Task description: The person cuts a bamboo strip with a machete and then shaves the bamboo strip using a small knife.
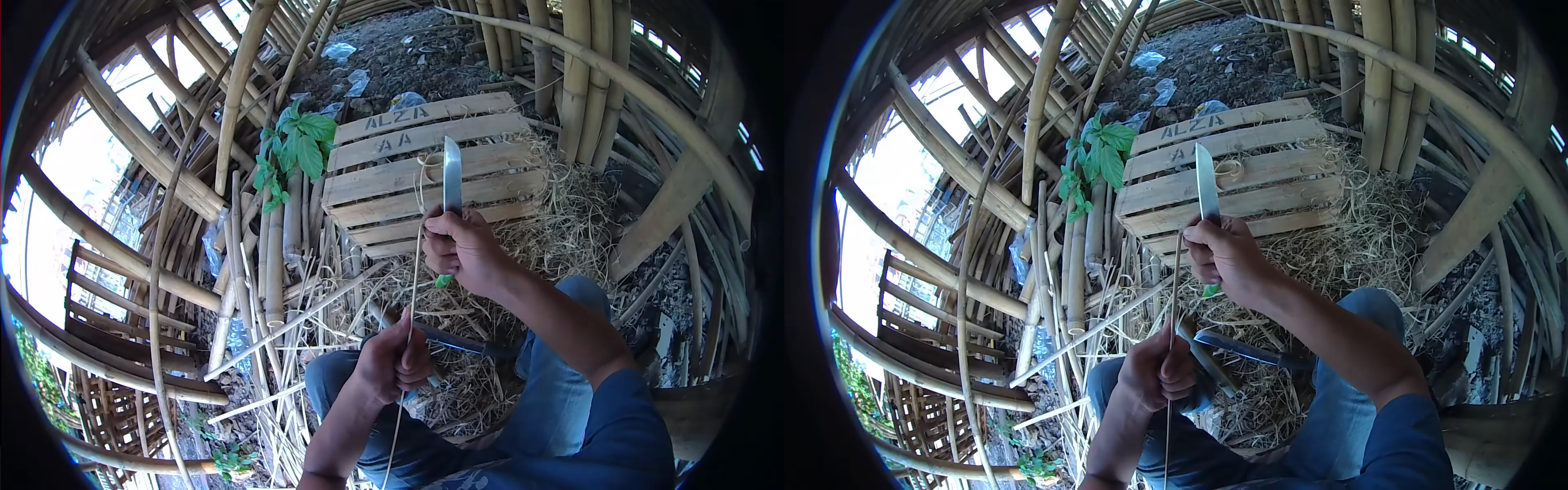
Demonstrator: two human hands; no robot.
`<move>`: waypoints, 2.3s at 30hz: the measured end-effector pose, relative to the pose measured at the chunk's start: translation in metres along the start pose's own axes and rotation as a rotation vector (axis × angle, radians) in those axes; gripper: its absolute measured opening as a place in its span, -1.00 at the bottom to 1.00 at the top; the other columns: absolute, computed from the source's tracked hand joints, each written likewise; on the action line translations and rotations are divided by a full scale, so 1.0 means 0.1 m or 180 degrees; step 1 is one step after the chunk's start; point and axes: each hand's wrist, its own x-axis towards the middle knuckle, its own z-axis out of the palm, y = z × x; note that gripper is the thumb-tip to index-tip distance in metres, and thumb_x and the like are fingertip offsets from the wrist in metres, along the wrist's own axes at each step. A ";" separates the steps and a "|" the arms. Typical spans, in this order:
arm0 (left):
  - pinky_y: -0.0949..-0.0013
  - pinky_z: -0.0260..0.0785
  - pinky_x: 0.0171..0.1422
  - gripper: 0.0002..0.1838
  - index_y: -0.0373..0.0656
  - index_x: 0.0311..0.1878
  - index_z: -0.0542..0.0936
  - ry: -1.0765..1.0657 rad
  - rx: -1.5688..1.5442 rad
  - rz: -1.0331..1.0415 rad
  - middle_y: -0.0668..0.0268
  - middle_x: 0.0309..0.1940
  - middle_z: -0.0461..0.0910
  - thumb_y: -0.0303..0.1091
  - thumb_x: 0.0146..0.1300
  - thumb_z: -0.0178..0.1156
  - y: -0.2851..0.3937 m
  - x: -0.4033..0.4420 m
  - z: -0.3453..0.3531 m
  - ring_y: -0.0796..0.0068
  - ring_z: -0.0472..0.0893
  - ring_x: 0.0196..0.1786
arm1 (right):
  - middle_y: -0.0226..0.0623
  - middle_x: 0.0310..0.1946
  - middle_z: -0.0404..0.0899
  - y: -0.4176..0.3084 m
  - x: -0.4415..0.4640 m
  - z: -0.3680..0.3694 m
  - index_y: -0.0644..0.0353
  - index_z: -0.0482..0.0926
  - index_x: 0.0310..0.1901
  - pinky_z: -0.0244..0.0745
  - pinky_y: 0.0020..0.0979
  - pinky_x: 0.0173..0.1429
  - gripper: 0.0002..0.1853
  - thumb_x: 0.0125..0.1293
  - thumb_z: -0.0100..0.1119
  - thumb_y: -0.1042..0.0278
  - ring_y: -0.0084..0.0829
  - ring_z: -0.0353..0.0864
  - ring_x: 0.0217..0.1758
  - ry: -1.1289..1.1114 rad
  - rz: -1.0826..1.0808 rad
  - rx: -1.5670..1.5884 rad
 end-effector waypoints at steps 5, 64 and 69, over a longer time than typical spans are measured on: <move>0.53 -0.21 -0.75 -0.37 -0.09 -0.66 0.32 0.0139 0.0010 0.0131 0.50 -0.84 0.04 0.12 0.44 -0.30 0.00 0.02 0.00 0.65 -0.03 -0.80 | -0.56 -0.78 0.11 0.10 -0.04 0.05 0.12 0.42 -0.40 -0.02 -0.53 -0.68 -0.91 0.28 0.00 0.44 -0.66 0.04 -0.78 0.0060 -0.0007 0.0181; 0.51 -0.21 -0.70 -0.48 -0.13 -0.53 0.33 0.1071 0.0955 0.0397 0.51 -0.79 0.05 0.05 0.46 -0.24 -0.09 -0.13 0.25 0.68 0.00 -0.77 | -0.39 -0.82 0.30 -0.08 -0.03 -0.33 0.10 0.32 -0.61 0.25 -0.33 -0.74 -0.61 0.34 -0.04 0.11 -0.42 0.32 -0.85 -0.0004 -0.3332 -0.5538; 0.50 -0.21 -0.70 -0.48 -0.15 -0.53 0.33 0.0829 0.0942 0.0322 0.50 -0.80 0.04 0.02 0.47 -0.24 -0.13 -0.17 0.21 0.68 0.01 -0.77 | -0.49 -0.88 0.21 -0.19 0.17 -0.59 0.06 0.34 -0.63 0.11 -0.38 -0.84 -0.52 0.46 -0.27 0.07 -0.50 0.17 -0.91 0.0335 -0.4263 -0.5785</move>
